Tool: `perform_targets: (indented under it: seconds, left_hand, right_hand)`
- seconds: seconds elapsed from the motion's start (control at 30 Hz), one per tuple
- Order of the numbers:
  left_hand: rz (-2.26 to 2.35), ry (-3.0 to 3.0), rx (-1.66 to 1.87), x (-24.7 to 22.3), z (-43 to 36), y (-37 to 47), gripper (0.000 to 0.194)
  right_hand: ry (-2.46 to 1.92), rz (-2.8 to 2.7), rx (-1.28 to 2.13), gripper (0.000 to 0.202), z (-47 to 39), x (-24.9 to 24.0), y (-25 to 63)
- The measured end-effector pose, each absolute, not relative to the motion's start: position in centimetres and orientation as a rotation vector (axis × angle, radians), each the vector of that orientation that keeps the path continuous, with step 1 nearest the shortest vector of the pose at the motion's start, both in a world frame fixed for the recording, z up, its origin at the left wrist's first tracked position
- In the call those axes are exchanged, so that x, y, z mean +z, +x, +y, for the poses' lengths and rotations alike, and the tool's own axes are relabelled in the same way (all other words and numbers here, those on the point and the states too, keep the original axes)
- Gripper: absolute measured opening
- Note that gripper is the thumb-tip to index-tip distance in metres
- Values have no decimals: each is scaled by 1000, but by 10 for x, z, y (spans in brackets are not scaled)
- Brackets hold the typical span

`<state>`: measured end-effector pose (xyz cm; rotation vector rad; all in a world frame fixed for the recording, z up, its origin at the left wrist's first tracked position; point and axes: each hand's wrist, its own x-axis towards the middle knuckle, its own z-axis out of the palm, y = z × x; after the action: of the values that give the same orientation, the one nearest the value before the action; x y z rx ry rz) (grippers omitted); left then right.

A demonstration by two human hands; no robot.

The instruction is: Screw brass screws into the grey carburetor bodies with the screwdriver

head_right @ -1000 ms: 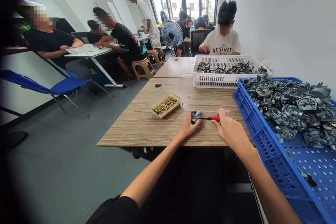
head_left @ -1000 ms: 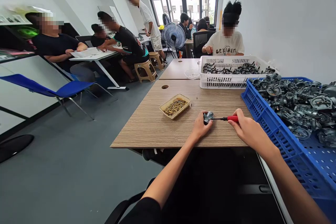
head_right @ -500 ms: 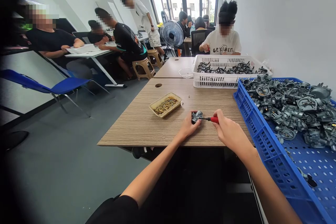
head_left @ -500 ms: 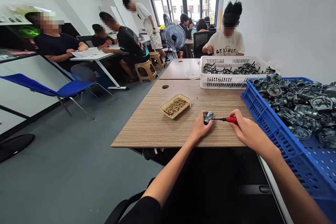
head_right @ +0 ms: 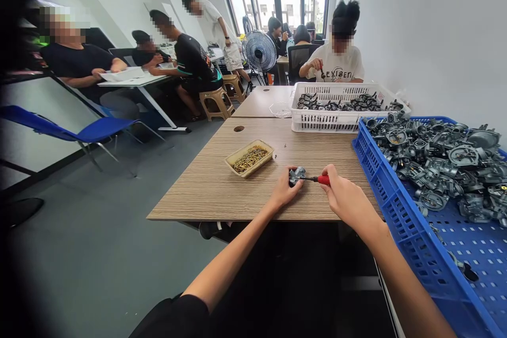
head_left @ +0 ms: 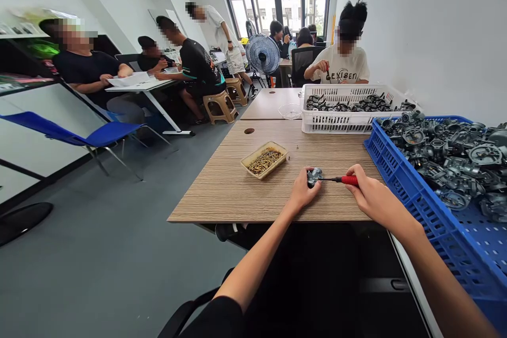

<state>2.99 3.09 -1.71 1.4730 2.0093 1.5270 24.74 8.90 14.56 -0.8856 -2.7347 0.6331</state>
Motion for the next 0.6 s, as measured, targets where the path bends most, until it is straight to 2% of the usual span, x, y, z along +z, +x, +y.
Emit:
perform_targets:
  seconds: [0.4,0.6]
  left_hand:
    - [2023,1472,1533,-15,30,31,38]
    - [2011,1487,1540,-17,31,30,37]
  right_hand:
    - [-865,-2732,603,8,90,144,248]
    - [-968,-2787,220,13,88,142,243]
